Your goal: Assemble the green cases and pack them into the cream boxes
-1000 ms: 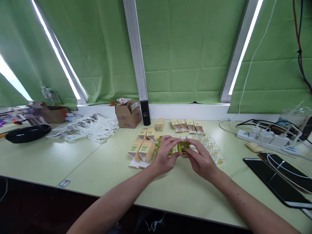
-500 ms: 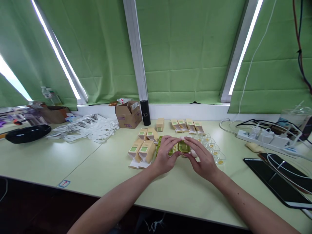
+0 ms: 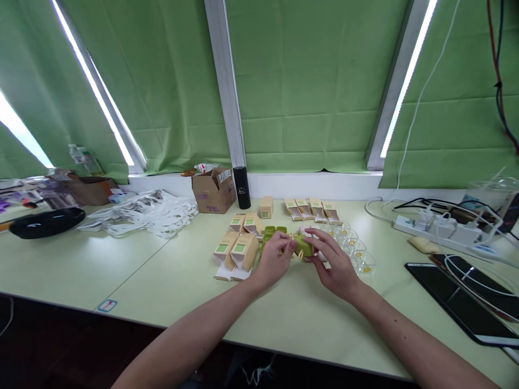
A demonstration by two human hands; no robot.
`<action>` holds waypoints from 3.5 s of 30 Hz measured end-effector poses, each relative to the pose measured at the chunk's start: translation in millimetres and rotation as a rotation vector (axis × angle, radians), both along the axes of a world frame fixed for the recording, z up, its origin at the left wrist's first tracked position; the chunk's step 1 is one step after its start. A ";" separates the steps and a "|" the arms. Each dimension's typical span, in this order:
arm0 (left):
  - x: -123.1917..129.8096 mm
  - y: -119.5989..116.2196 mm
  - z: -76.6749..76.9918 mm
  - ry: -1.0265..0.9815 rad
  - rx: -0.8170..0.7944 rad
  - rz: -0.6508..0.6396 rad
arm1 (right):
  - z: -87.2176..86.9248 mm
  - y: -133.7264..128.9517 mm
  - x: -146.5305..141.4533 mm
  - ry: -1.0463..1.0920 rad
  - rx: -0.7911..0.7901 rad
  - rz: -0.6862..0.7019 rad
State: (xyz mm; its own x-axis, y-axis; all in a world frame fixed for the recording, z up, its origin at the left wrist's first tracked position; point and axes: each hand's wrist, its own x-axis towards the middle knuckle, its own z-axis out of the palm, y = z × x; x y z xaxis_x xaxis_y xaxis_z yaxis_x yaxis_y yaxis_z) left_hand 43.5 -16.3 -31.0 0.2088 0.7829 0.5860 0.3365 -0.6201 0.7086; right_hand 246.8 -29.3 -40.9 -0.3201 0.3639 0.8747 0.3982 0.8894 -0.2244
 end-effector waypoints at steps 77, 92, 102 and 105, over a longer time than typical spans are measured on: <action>-10.2 17.2 4.7 -0.827 -0.460 -0.362 | 12.4 23.6 27.0 0.399 -0.666 -0.049; -9.1 13.5 3.2 -0.747 -0.487 -0.372 | 10.3 8.8 3.4 0.839 -1.073 0.470; -9.5 10.3 4.3 -0.694 -0.506 -0.381 | 11.3 2.8 1.0 0.650 -0.970 0.440; -8.8 9.3 4.5 -0.679 -0.503 -0.373 | 11.9 2.6 1.8 0.647 -0.971 0.434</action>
